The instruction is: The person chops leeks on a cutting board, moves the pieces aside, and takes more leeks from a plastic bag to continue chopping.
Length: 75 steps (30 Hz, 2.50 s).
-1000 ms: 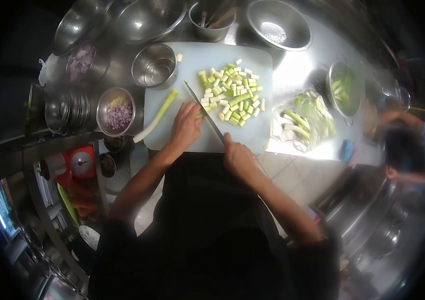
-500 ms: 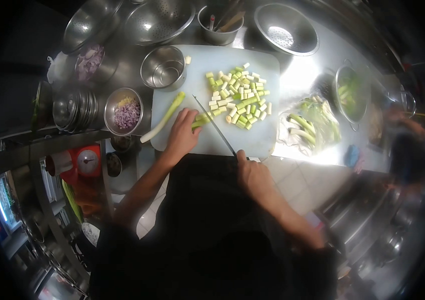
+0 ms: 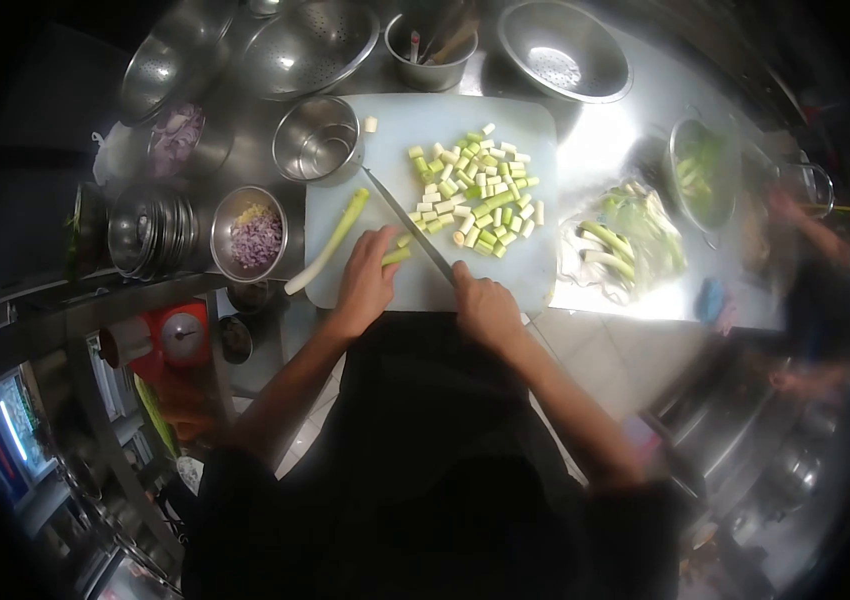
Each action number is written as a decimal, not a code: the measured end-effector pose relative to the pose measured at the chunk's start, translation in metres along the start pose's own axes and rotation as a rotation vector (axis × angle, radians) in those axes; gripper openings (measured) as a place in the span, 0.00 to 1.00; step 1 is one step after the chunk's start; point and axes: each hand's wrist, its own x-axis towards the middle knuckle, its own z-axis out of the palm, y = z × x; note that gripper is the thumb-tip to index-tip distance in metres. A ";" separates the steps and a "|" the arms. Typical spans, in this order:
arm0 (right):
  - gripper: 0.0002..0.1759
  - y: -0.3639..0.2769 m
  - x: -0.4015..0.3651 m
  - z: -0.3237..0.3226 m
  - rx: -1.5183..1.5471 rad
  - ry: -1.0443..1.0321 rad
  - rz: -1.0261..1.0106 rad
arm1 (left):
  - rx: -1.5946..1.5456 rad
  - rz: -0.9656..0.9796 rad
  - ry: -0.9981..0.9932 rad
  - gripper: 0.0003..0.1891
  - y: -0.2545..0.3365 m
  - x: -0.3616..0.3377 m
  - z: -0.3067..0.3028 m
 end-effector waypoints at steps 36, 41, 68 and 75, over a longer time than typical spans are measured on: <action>0.14 0.027 -0.068 -0.012 -0.005 -0.089 -0.112 | 0.068 -0.050 0.085 0.15 -0.008 -0.014 0.004; 0.15 0.025 -0.061 -0.018 -0.071 -0.060 -0.162 | -0.036 -0.109 0.097 0.15 -0.009 -0.014 0.002; 0.15 0.066 -0.104 -0.056 0.956 -0.432 0.245 | 0.334 0.179 0.016 0.15 0.013 0.007 0.000; 0.20 0.088 -0.166 -0.061 1.011 -0.187 0.376 | 0.072 0.001 -0.067 0.14 0.046 0.035 0.004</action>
